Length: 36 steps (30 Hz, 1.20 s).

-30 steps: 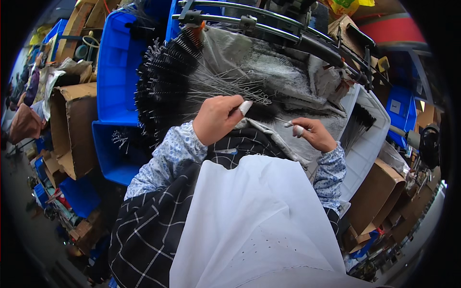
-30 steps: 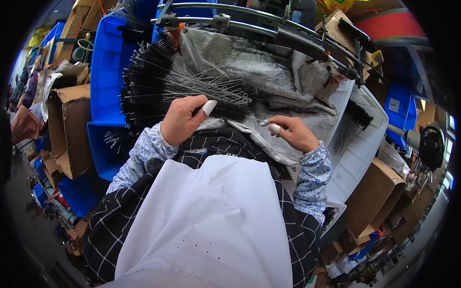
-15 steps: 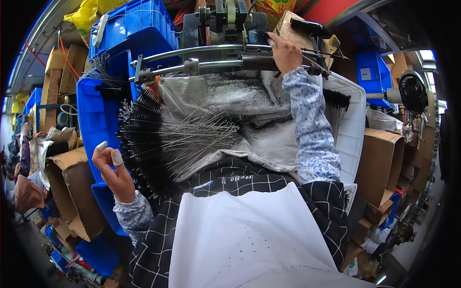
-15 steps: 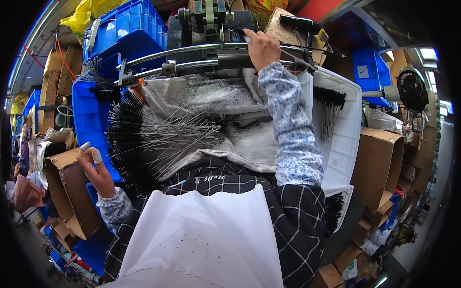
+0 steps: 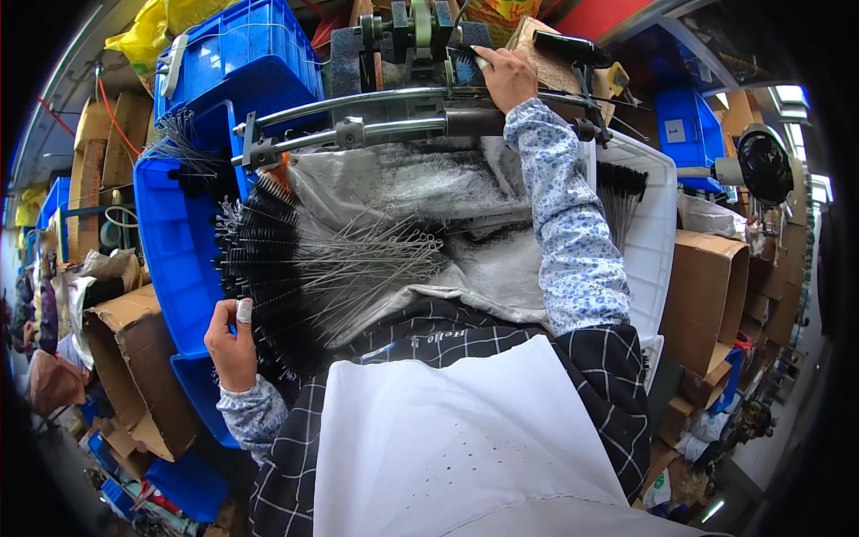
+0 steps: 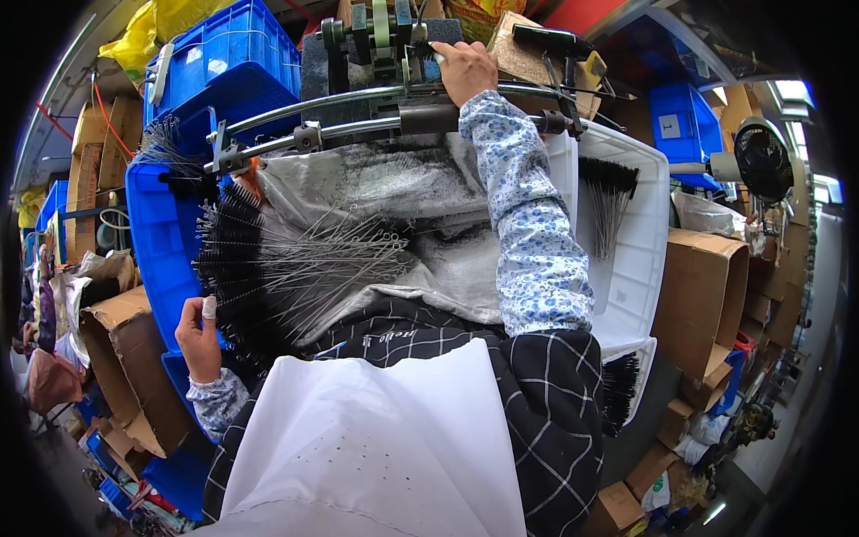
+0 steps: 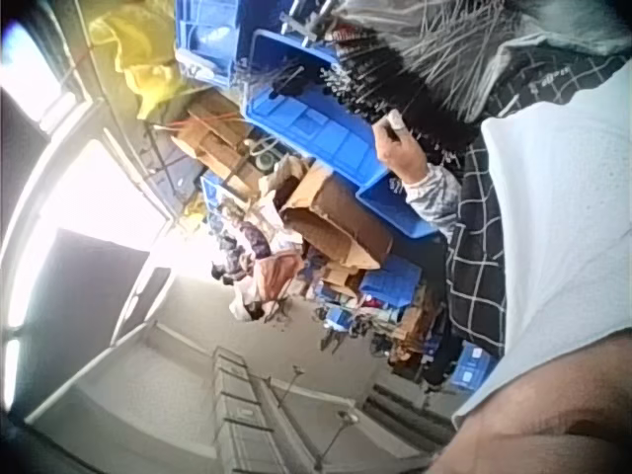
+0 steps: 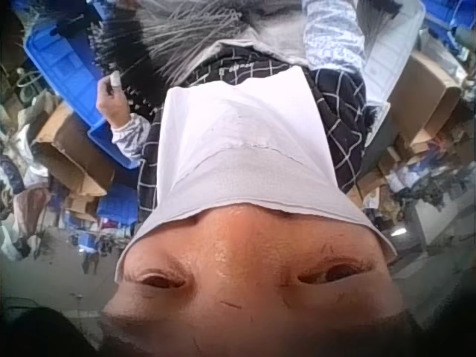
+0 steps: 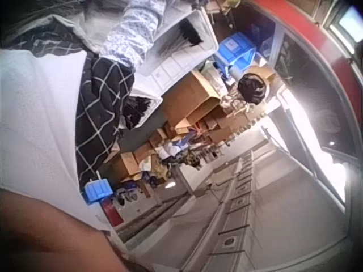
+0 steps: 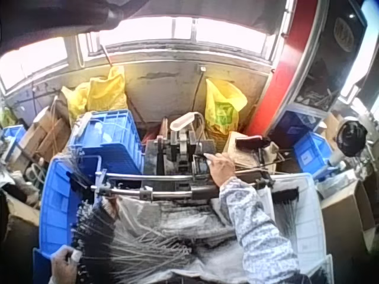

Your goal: Manufacturing or assembling wire-bristle brushes using a specialized assembly machine.

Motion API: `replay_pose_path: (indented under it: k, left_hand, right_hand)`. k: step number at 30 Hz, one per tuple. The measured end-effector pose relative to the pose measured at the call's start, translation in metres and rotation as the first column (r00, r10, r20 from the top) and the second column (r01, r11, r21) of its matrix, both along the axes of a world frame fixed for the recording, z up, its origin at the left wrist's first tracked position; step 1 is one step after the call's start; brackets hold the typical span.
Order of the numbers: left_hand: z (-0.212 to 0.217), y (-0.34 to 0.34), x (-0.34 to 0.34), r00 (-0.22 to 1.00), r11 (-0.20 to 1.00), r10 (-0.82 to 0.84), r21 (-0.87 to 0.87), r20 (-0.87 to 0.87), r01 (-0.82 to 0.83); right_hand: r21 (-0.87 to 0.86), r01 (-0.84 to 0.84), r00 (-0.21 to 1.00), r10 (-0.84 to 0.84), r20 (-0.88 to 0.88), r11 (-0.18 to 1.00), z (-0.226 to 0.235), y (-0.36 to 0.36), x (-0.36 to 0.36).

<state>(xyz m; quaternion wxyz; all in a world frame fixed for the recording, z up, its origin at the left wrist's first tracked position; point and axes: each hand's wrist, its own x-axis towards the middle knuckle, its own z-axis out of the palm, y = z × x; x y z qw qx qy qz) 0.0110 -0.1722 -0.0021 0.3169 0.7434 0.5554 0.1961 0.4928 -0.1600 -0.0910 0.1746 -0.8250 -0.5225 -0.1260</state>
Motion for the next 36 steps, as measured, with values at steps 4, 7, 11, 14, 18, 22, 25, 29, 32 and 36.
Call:
replay_pose_path:
  k: [4, 7, 11, 14, 18, 22, 25, 29, 32, 36]
  left_hand:
    - [-0.001, -0.003, 0.009, 0.994, 0.979, -0.019, 0.198, -0.111, 0.041]
    - [-0.004, -0.003, 0.023, 0.989, 0.902, -0.039, 0.420, -0.145, 0.097]
    - [-0.005, 0.001, 0.032, 0.985, 0.785, -0.110, 0.598, -0.130, 0.166]
    - [-0.006, 0.004, 0.028, 0.990, 0.741, -0.132, 0.669, 0.045, 0.068]
    - [0.012, 0.009, 0.030, 0.947, 0.745, -0.114, 0.656, 0.300, -0.118]
    - [0.026, 0.015, 0.032, 0.875, 0.756, -0.179, 0.632, 0.450, -0.170]
    - [0.044, 0.025, 0.026, 0.786, 0.732, -0.151, 0.602, 0.600, -0.319]
    - [0.062, 0.037, 0.000, 0.698, 0.736, -0.173, 0.562, 0.695, -0.378]
    - [0.081, 0.033, 0.033, 0.951, 0.438, 0.273, 0.862, 0.144, -0.256]
    - [0.061, 0.046, 0.005, 0.237, 0.952, -0.172, 0.223, 0.956, -0.210]
  right_hand:
    - [-0.008, 0.010, 1.000, -0.010, -0.014, 1.000, -0.001, 0.002, 0.001]
    - [-0.010, -0.003, 1.000, 0.003, -0.027, 1.000, 0.000, 0.002, 0.001]
    - [-0.005, -0.034, 0.997, 0.033, -0.074, 0.999, -0.002, 0.002, 0.003]
    - [-0.091, -0.008, 1.000, 0.006, -0.021, 0.996, 0.006, 0.004, -0.003]
    - [-0.101, -0.018, 0.994, 0.029, 0.109, 0.995, -0.008, 0.015, 0.008]
    - [-0.109, -0.078, 0.996, 0.082, 0.031, 0.991, -0.011, 0.013, 0.018]
    - [-0.004, 0.070, 0.980, -0.068, 0.185, 0.998, -0.009, -0.007, 0.015]
    - [-0.162, 0.316, 0.949, -0.311, 0.053, 0.935, 0.000, -0.023, 0.008]
    - [-0.138, 0.289, 0.951, -0.301, -0.072, 0.947, -0.003, -0.027, 0.011]
    - [-0.049, 0.215, 0.963, -0.220, -0.155, 0.975, -0.003, -0.013, -0.004]
